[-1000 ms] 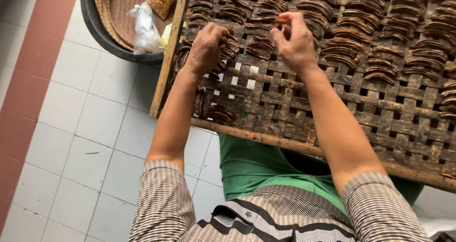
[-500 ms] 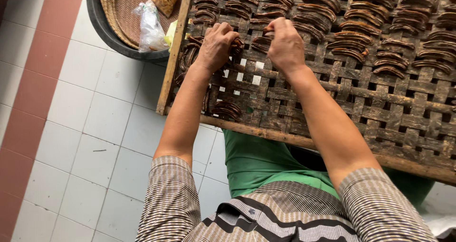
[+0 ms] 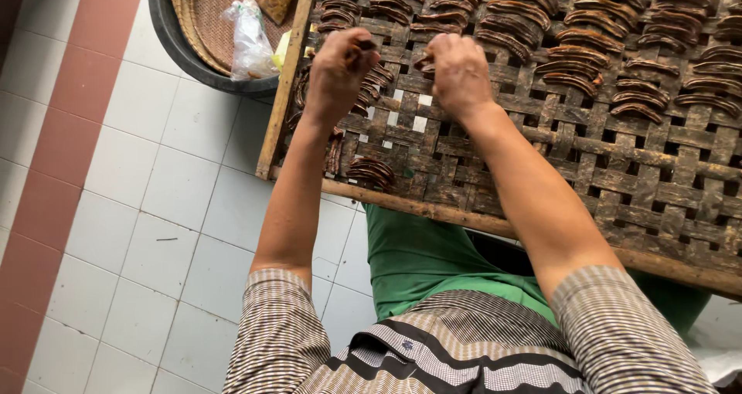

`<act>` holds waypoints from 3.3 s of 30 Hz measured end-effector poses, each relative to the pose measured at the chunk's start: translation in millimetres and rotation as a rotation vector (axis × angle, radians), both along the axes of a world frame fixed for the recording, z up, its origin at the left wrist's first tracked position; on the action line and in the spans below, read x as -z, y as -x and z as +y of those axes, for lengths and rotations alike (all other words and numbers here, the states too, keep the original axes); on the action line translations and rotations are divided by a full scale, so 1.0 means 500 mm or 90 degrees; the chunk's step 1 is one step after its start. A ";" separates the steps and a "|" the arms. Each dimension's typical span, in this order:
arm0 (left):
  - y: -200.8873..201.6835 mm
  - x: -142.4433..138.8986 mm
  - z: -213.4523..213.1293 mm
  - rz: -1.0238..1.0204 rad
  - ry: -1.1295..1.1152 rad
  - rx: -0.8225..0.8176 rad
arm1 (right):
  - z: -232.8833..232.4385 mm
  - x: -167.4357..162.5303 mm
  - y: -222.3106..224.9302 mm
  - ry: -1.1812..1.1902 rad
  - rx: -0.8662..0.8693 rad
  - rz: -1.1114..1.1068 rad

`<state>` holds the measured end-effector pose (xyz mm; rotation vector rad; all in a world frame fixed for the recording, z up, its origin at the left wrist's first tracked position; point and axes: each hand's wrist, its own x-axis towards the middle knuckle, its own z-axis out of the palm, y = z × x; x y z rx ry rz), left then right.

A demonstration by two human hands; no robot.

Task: The person sits at a large woven bamboo drying tray filled with dried curled pieces. They pick up pieces from a white sack, arrange them in rows across the tray, turn and inspect individual pieces by hand, and transfer handfuls of pieces between the tray and the sack.

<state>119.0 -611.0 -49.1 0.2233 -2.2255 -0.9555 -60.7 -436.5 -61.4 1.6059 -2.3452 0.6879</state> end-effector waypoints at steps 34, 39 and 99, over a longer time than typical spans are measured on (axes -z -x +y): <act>0.196 -0.096 0.882 -0.240 -0.918 0.367 | 0.815 -0.121 -0.145 0.406 0.212 -0.646; 0.225 -0.074 1.247 -0.331 -1.150 0.678 | 1.164 -0.096 -0.182 0.504 0.319 -0.616; 0.471 -0.015 0.791 -0.104 0.338 0.127 | 1.082 -0.015 0.297 -0.004 0.272 -0.018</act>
